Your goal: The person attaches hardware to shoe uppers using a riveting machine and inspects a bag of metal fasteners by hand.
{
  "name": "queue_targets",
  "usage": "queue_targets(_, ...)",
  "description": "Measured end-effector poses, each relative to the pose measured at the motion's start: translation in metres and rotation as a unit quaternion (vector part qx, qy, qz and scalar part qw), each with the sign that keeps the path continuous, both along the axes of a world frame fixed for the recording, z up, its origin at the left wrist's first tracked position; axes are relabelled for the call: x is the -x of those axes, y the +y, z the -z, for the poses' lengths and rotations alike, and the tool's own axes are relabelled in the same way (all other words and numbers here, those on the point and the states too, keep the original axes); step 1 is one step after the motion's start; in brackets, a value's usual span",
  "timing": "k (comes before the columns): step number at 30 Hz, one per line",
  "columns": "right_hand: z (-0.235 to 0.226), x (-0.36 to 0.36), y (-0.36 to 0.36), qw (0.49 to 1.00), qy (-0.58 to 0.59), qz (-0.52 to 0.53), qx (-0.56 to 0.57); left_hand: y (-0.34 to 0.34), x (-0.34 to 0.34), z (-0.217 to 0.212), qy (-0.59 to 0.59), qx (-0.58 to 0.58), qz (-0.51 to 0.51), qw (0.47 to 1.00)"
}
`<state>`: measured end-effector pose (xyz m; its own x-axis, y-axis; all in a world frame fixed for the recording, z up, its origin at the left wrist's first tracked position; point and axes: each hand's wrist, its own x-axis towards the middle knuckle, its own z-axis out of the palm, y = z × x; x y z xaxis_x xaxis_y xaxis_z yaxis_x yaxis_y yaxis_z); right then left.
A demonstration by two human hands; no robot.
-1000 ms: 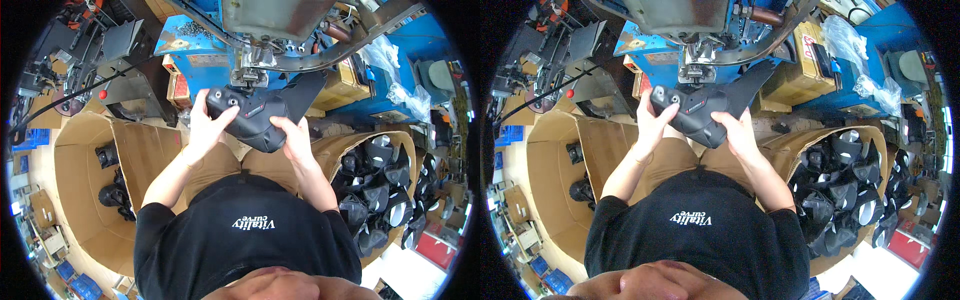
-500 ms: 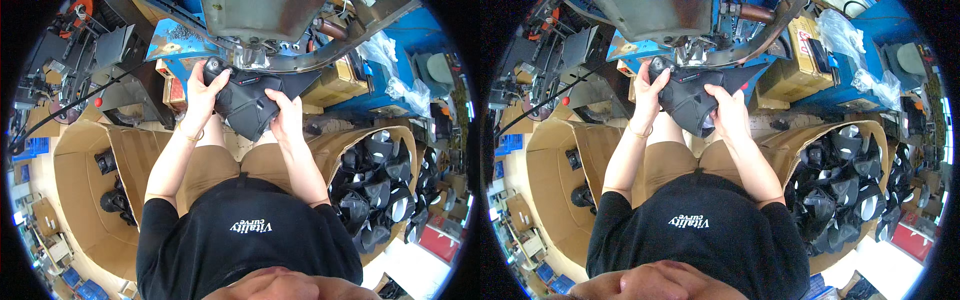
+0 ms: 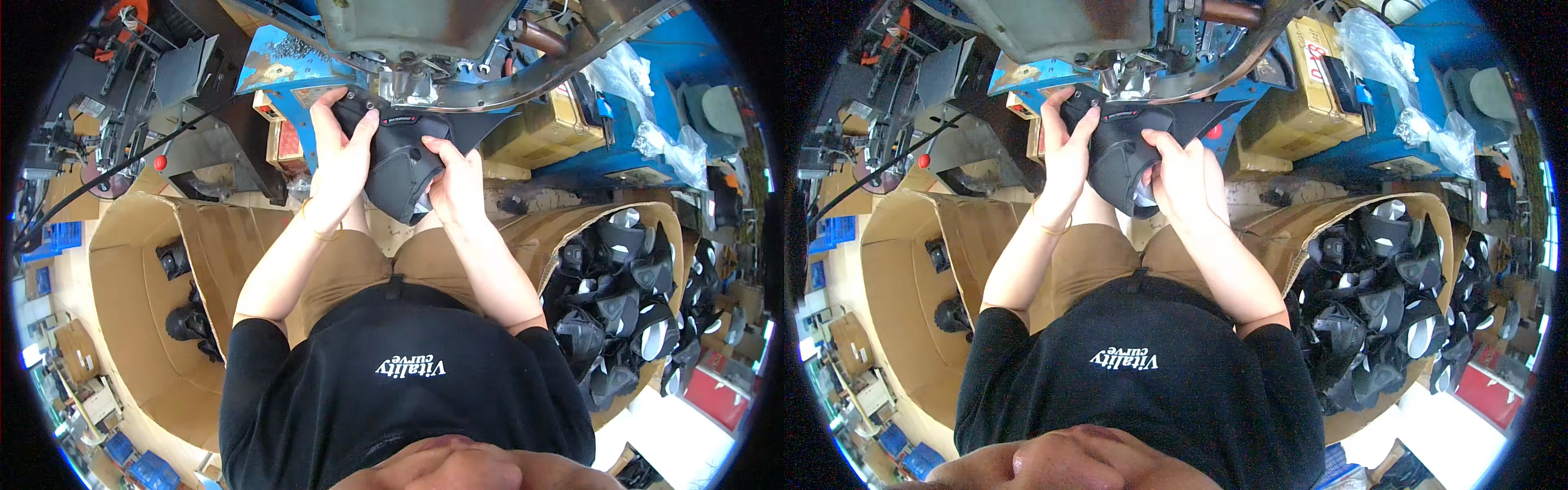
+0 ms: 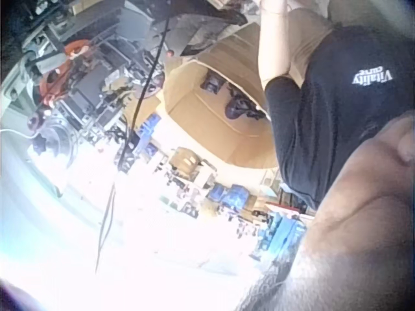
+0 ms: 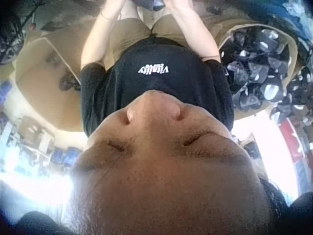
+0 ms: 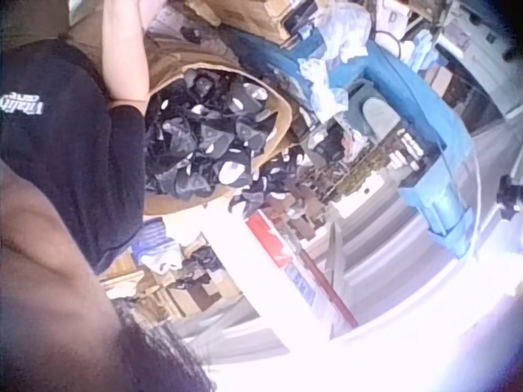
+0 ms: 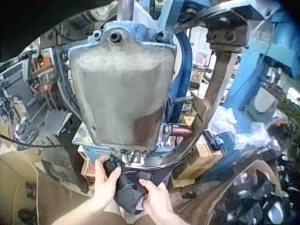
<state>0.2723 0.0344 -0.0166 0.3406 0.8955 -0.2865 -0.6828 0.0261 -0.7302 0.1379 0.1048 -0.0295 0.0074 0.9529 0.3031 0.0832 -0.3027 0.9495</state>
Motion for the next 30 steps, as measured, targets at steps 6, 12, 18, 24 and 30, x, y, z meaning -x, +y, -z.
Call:
queue_targets(6,-0.007,0.006,0.000,0.999,-0.021,0.016,0.031,0.007,0.001,0.003,-0.034,0.001,0.004,0.999)
queue_targets(12,-0.008,0.006,-0.023,0.990,-0.126,-0.049,0.048,-0.020,0.015,-0.014,0.080,-0.064,-0.019,0.994)
queue_targets(18,-0.011,0.020,-0.061,0.969,-0.216,-0.110,-0.042,-0.034,0.040,-0.037,0.321,-0.227,0.092,0.915)
queue_targets(24,-0.002,0.014,-0.069,0.938,-0.317,-0.132,-0.042,-0.030,0.043,-0.040,0.322,-0.235,0.178,0.900)
queue_targets(30,0.002,0.013,-0.074,0.889,-0.414,-0.190,-0.052,-0.026,0.043,-0.039,0.407,-0.352,0.150,0.829)
